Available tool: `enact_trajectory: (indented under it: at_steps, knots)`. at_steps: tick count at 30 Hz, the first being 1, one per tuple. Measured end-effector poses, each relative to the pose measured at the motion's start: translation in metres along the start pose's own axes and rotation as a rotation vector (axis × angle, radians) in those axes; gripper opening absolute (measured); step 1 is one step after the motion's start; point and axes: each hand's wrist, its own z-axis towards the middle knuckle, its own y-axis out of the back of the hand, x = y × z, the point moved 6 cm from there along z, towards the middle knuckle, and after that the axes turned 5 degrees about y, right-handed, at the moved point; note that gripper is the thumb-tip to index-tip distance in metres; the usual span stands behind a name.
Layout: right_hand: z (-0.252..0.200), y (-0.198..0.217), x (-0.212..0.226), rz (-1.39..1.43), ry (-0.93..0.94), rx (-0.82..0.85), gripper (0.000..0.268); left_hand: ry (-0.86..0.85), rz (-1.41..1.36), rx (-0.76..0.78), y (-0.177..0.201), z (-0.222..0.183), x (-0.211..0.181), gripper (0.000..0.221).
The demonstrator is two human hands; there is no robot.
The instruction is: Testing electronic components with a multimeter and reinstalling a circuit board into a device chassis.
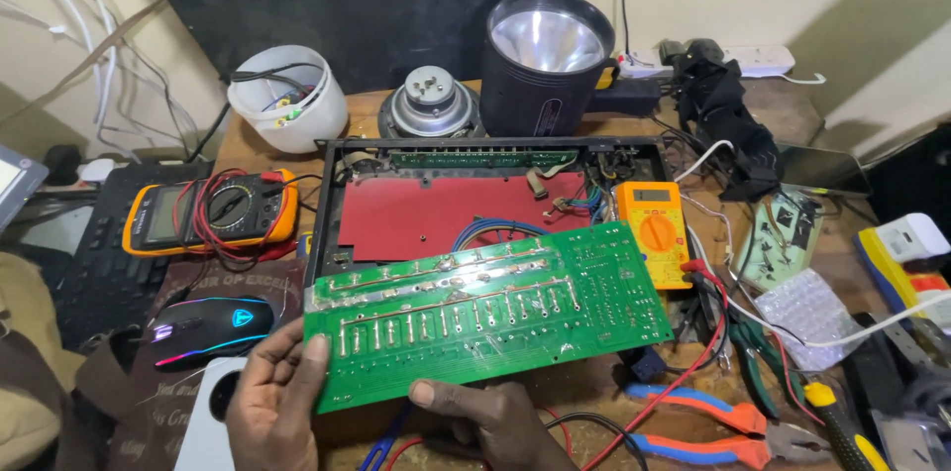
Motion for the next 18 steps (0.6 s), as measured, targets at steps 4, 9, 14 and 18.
enact_trajectory:
  at_steps: [4, 9, 14, 18]
  knots:
    - [-0.001, -0.004, 0.01, 0.074, 0.048, 0.038, 0.028, 0.317, -0.149, 0.028, -0.034, -0.032, -0.023, 0.05]
    - [-0.018, -0.012, 0.026, -0.002, -0.073, -0.072, 0.042, 0.441, -0.19, -0.008, -0.04, -0.038, -0.03, 0.055]
    - [-0.023, 0.017, 0.006, -0.355, 0.178, -0.095, 0.064, 0.302, -0.189, 0.03, -0.033, -0.031, -0.016, 0.063]
    - [-0.039, 0.065, -0.014, -0.634, 0.209, -0.203, 0.07, 0.305, -0.044, -0.027, -0.036, -0.037, -0.027, 0.06]
